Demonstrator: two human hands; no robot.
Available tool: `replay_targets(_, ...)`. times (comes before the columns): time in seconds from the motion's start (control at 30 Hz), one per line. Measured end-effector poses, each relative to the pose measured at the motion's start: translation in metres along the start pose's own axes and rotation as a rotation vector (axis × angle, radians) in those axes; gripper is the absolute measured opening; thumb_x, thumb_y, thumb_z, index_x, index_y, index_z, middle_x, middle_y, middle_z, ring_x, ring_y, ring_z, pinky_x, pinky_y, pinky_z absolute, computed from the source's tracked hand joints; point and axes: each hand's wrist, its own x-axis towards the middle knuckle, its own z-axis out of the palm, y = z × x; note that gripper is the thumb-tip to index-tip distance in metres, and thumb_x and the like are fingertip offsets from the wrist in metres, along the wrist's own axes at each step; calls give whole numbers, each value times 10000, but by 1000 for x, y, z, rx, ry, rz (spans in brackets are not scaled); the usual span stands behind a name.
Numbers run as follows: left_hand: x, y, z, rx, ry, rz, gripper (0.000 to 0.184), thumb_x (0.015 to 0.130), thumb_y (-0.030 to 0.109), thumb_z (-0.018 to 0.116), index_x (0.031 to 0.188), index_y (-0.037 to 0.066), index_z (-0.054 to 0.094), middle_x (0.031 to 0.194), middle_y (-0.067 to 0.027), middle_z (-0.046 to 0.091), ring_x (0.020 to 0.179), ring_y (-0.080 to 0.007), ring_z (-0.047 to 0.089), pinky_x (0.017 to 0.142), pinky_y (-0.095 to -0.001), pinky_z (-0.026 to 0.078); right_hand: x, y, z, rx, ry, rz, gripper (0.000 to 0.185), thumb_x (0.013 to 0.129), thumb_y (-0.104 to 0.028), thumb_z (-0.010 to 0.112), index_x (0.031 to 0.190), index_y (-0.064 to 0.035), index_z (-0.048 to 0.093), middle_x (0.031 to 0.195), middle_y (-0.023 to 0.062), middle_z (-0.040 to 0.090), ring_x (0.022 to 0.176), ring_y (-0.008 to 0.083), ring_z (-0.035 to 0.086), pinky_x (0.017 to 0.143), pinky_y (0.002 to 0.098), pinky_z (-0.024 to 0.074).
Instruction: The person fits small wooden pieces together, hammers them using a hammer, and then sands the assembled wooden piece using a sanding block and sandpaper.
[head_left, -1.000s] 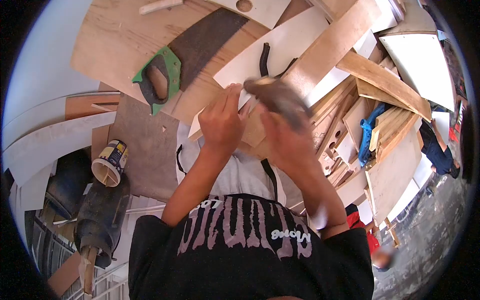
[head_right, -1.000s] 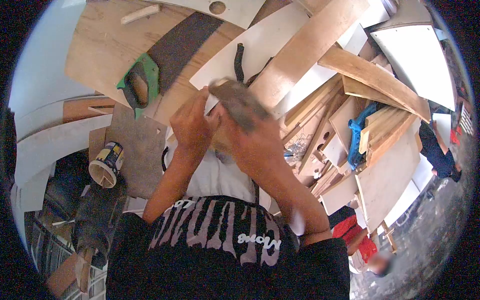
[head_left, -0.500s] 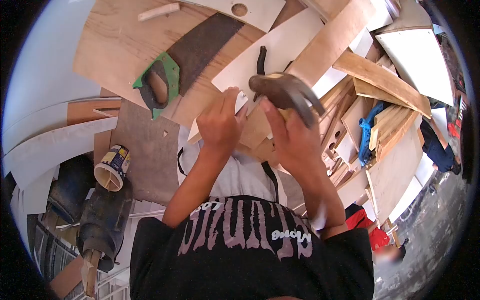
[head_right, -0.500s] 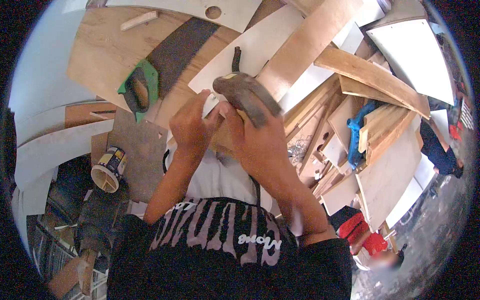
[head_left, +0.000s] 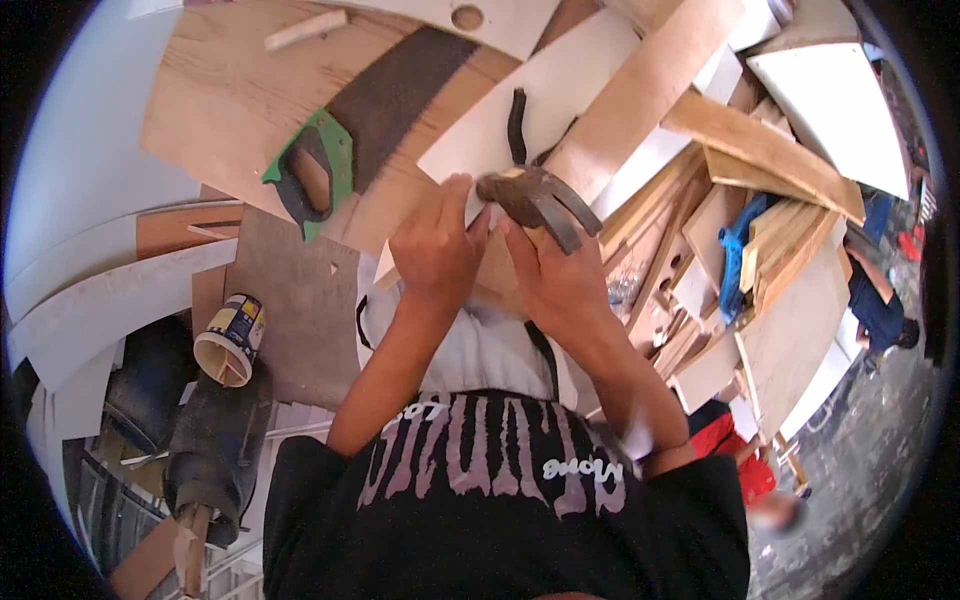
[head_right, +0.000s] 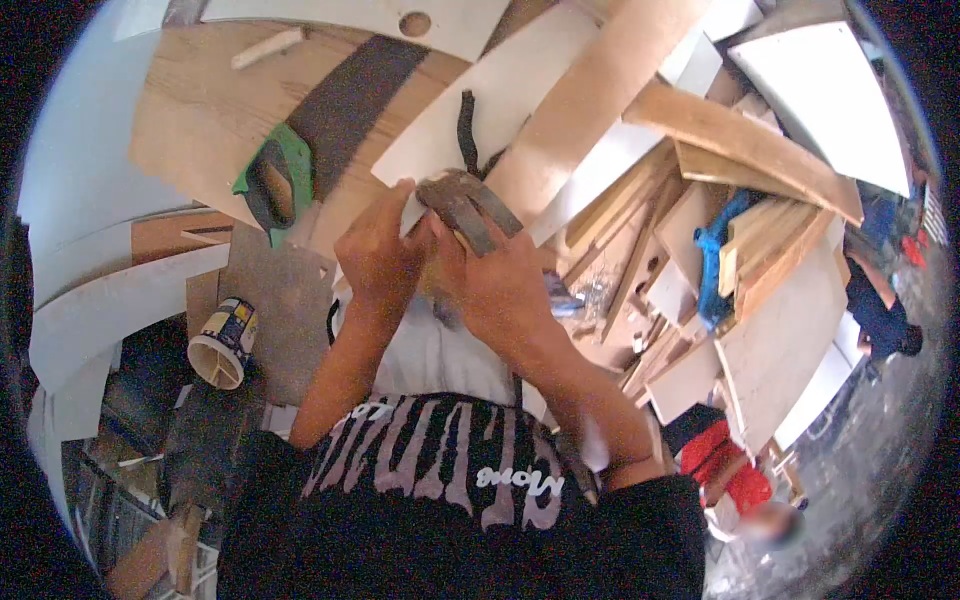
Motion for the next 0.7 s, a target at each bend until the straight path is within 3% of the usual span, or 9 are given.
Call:
replay_targets(0.1, -6, 2, -4, 29, -78, -36, 503, 719, 148, 898, 1175, 64, 705, 1106, -112, 772, 880, -291, 753, 746, -385, 597, 9, -9, -18, 19, -28, 70, 292, 1056, -254, 603, 1216, -37, 713, 1220, 256, 686, 1111, 438, 665, 951, 499, 543)
replay_targets(0.33, 0, 0, -2, 37, -51, -23, 495, 725, 151, 894, 1174, 65, 704, 1109, -114, 772, 878, -294, 753, 735, -384, 594, 7, -4, -2, 72, -22, -4, 275, 1036, -220, 617, 1178, -10, 722, 1207, 239, 694, 1091, 452, 665, 998, 509, 512)
replay_targets(0.4, -5, 1, -6, 31, -75, -18, 497, 726, 147, 892, 1178, 63, 704, 1110, -114, 772, 878, -295, 753, 737, -382, 596, 8, -11, -17, 10, -64, 37, 311, 1029, -199, 671, 1234, 34, 677, 1196, 270, 685, 1107, 422, 659, 957, 479, 511)
replay_targets(0.43, -2, 1, -3, 26, -64, -16, 490, 731, 145, 891, 1176, 61, 704, 1113, -115, 772, 879, -296, 754, 742, -382, 598, 9, -19, -22, 11, -58, 186, 275, 1041, -223, 610, 1194, -18, 709, 1207, 215, 703, 1107, 425, 672, 951, 495, 546)
replay_targets(0.47, -3, 1, -4, 25, -65, -23, 484, 736, 144, 889, 1175, 59, 705, 1115, -116, 772, 880, -298, 755, 747, -382, 600, 9, -16, -20, 14, -64, 190, 275, 1041, -223, 610, 1194, -18, 709, 1207, 215, 703, 1107, 425, 672, 951, 495, 546)
replay_targets(0.53, -5, -1, -6, 30, -67, -16, 478, 739, 145, 890, 1172, 59, 707, 1112, -116, 773, 886, -298, 755, 751, -382, 602, 2, -4, -14, -44, 11, -85, 312, 1029, -210, 664, 1222, 33, 683, 1124, 252, 700, 1042, 427, 671, 914, 500, 523)
replay_targets(0.6, -3, 2, -5, 20, -47, 5, 472, 743, 147, 890, 1170, 60, 709, 1109, -115, 774, 891, -297, 756, 756, -383, 603, 3, -5, -9, -423, -154, -215, 343, 1035, -239, 659, 1213, 54, 674, 1078, 247, 712, 977, 436, 688, 896, 503, 528)
replay_targets(0.67, -3, 0, -4, 11, -41, -18, 452, 750, 145, 888, 1157, 62, 711, 1097, -111, 777, 901, -294, 756, 763, -382, 603, 16, -20, -18, -140, -343, 475, 339, 1035, -238, 658, 1180, 67, 681, 1054, 260, 708, 970, 452, 686, 893, 519, 527)
replay_targets(0.7, -5, 0, -7, 11, -54, -16, 452, 750, 145, 888, 1157, 62, 711, 1097, -111, 777, 901, -294, 756, 763, -382, 603, 14, -24, -20, -134, -346, 487, 339, 1035, -238, 658, 1180, 67, 681, 1054, 260, 708, 970, 452, 686, 893, 519, 527)
